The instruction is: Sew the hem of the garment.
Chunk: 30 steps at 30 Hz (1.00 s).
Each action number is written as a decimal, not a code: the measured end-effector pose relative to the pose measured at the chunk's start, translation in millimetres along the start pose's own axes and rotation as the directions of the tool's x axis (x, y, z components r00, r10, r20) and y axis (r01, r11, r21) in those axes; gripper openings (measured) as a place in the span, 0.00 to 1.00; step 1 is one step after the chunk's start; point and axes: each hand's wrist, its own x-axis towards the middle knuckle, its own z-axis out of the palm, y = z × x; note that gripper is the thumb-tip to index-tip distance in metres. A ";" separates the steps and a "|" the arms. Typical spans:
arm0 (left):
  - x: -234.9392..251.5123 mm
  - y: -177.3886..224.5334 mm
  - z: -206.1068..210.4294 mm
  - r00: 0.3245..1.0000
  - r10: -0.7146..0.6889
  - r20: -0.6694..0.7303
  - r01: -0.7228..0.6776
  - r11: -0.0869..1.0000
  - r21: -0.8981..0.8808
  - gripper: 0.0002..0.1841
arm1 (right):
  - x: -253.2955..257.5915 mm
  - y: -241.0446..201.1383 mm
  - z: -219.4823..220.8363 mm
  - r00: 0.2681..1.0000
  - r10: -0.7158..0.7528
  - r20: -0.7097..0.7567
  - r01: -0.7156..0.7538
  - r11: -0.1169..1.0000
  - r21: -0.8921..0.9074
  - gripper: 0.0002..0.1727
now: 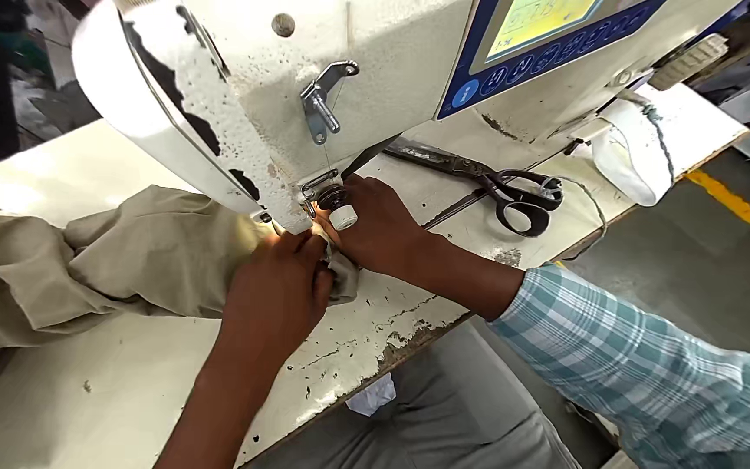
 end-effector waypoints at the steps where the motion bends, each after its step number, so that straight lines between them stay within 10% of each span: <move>1: -4.1 4.4 -1.6 1.000 0.023 0.002 -0.023 0.998 0.050 0.19 | -1.3 3.4 2.6 0.999 -0.011 -0.030 0.013 0.999 0.047 0.10; 5: -32.4 5.2 -17.6 0.974 0.190 -0.119 -0.182 0.980 0.075 0.22 | -31.3 19.3 5.5 0.958 -0.150 -0.245 0.235 0.900 0.367 0.14; 11: -17.6 -25.1 -33.7 0.979 0.175 0.103 -0.184 0.979 0.090 0.23 | -62.2 21.4 -2.8 0.969 -0.244 0.046 0.198 0.869 0.453 0.34; 16: -42.8 92.2 -45.1 0.924 0.383 -0.014 -0.377 0.915 0.144 0.15 | -61.1 15.8 2.9 0.954 -0.300 0.019 0.257 0.847 0.465 0.25; 19: -55.1 76.8 -75.7 0.962 0.262 0.080 -0.250 0.958 -0.139 0.10 | -75.4 15.0 5.2 0.949 -0.314 -0.005 0.251 0.746 0.617 0.13; 24: -60.6 -105.5 -119.0 0.954 -0.142 0.266 0.132 0.990 0.056 0.68 | -79.5 14.6 -0.1 0.990 -0.117 0.078 -0.003 0.537 0.843 0.19; 27: -74.2 -120.4 -121.9 0.924 -0.212 0.317 0.084 0.924 0.372 0.35 | -83.9 9.7 3.4 0.995 -0.067 0.073 -0.016 0.615 0.788 0.23; 30: -79.3 -106.9 -148.0 0.993 -0.101 -0.057 0.116 0.848 0.517 0.15 | -91.7 3.6 7.1 0.987 -0.146 0.068 0.063 0.739 0.671 0.27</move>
